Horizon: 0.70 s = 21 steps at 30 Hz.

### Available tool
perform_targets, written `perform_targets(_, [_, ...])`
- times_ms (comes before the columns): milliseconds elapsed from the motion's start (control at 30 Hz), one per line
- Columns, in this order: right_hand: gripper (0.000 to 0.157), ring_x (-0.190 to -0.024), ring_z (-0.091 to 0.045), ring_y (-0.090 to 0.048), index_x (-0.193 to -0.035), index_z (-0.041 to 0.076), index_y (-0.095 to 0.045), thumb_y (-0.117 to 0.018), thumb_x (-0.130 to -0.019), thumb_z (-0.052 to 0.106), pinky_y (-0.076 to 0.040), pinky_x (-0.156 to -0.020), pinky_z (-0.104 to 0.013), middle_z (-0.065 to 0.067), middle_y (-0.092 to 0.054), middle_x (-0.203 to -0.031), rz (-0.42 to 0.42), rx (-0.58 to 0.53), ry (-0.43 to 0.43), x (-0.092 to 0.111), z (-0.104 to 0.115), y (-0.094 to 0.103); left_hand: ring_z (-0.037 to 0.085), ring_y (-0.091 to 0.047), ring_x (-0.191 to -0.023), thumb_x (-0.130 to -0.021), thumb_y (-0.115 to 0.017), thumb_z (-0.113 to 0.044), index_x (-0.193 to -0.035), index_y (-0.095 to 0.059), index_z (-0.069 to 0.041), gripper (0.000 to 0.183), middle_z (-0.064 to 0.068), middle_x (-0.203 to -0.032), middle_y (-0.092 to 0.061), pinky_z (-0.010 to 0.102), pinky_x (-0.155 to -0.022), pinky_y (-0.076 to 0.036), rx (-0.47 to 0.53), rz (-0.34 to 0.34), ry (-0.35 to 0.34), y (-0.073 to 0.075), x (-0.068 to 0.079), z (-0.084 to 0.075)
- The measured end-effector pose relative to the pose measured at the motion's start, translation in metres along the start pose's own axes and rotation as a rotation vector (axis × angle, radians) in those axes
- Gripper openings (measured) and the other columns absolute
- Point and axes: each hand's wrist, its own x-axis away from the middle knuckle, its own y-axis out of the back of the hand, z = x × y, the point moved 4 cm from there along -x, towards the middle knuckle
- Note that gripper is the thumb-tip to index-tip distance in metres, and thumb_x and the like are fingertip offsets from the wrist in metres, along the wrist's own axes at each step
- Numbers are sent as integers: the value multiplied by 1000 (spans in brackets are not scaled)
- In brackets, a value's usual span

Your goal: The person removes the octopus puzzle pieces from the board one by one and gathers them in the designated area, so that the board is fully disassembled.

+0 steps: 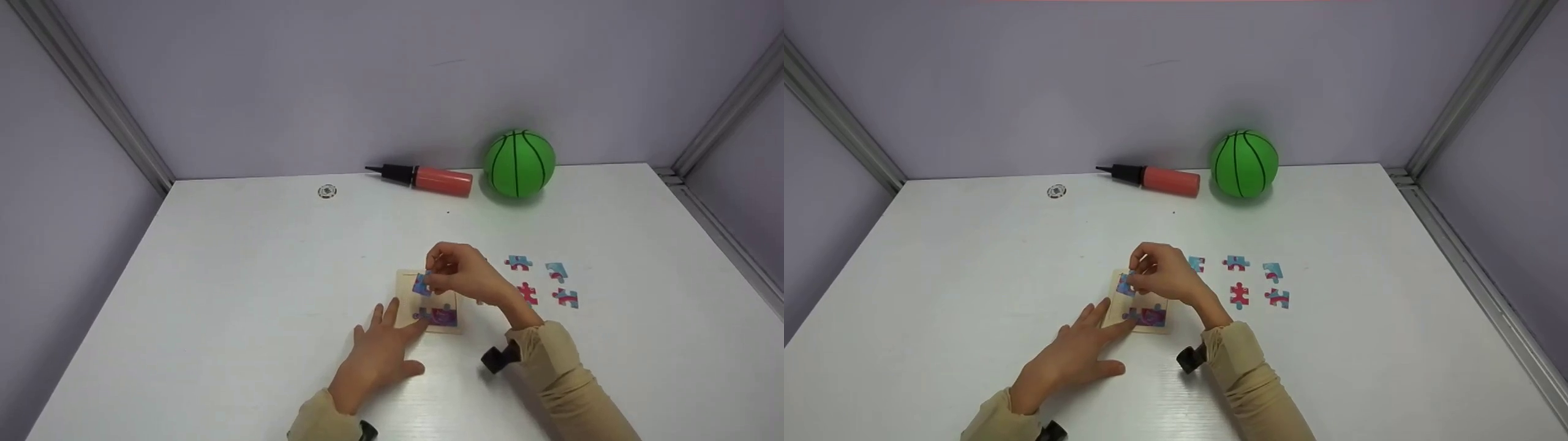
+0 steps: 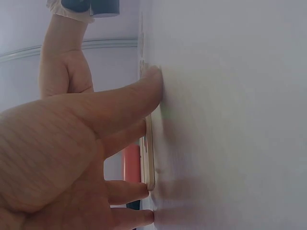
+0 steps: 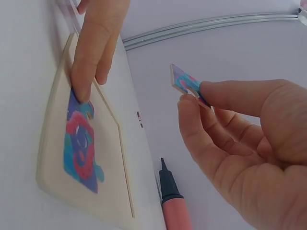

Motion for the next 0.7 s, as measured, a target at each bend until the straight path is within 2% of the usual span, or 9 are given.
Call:
perform_targets(233, [18, -75, -21, -64, -101, -3, -57, -67, -89, 6, -56, -71, -34, -11, -64, -87, 2, 28, -14, 9, -3, 10, 49, -14, -140, -83, -72, -41, -144, -45, -29, 68, 22, -156, -18, 73, -97, -24, 26, -6, 7, 0, 1, 0])
perform_targets(467, [12, -71, -21, -63, -97, 2, -59, -66, -88, 5, -56, -68, -36, -9, -64, -84, 10, 71, -15, 28, -4, 16, 49, -12, -141, -83, -72, -38, -144, -45, -29, 67, 22, -156, -16, 73, -98, -22, 48, -8, 11, 0, 2, 0])
perform_targets(700, [12, -71, -21, -62, -97, 3, -59, -67, -88, 6, -55, -67, -31, -9, -63, -84, 6, 125, -37, 44, -14, 29, 47, -12, -141, -83, -72, -40, -144, -45, -29, 68, 23, -156, -16, 72, -99, -23, 46, -9, 17, 1, 2, 0])
